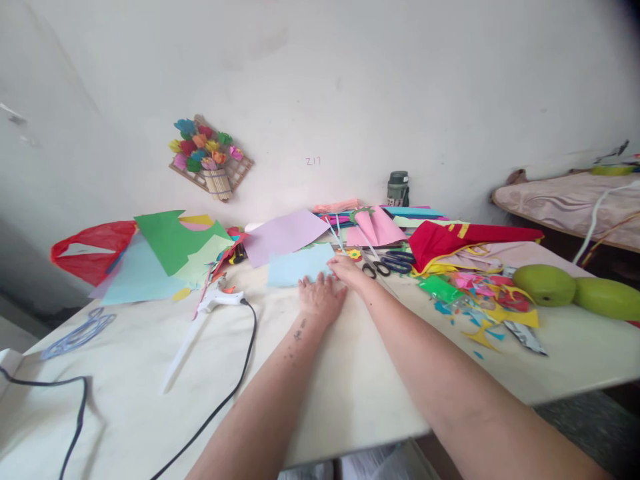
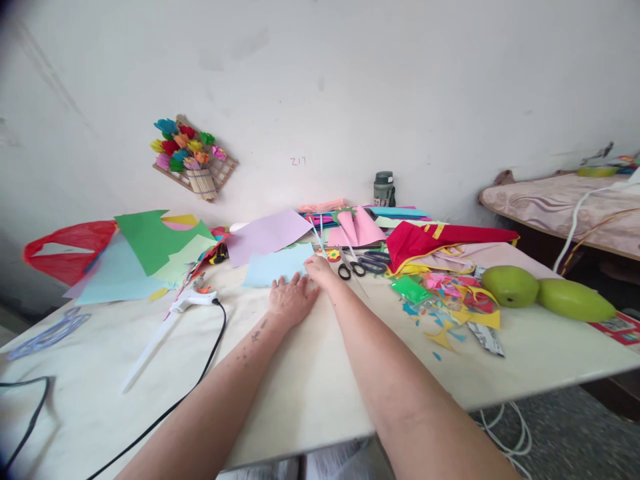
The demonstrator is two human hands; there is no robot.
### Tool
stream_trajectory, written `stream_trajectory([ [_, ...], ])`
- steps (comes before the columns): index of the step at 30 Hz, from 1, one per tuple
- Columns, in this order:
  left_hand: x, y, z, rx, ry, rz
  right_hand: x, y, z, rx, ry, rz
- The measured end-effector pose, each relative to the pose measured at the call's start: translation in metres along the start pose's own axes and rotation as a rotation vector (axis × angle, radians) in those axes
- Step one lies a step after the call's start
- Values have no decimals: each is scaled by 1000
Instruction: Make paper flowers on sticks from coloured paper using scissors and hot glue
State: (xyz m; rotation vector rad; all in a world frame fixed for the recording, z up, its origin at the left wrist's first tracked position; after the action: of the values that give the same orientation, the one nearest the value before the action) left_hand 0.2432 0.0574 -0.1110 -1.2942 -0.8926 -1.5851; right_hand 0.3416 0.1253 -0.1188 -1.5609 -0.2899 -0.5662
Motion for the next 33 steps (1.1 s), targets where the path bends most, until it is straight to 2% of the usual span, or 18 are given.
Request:
stream_trajectory([
  [6, -2, -1, 2, 30, -17, 1, 0, -1, 2, 81, 22, -213],
  [11, -1, 0, 3, 45, 0, 42, 0, -4, -1, 101, 2, -294],
  [21, 3, -3, 0, 110, -33, 79, -1, -7, -1, 106, -23, -350],
  [27, 6, -5, -1, 167, -93, 85, -1, -8, -3, 116, -41, -369],
  [33, 6, -7, -1, 169, -87, 72, -3, -10, -6, 129, -38, -396],
])
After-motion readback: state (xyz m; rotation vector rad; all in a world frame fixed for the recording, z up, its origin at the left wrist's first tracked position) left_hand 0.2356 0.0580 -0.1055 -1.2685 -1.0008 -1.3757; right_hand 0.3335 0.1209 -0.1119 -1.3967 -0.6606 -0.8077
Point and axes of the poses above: each hand's wrist, its own z-axis towards the middle knuckle, its own x-axis out of the back of the hand, y = z × x, the point moved 4 cm from there along z, towards the middle knuckle, and after that the axes turned 1 degree about -z, right-handed, at the moved point
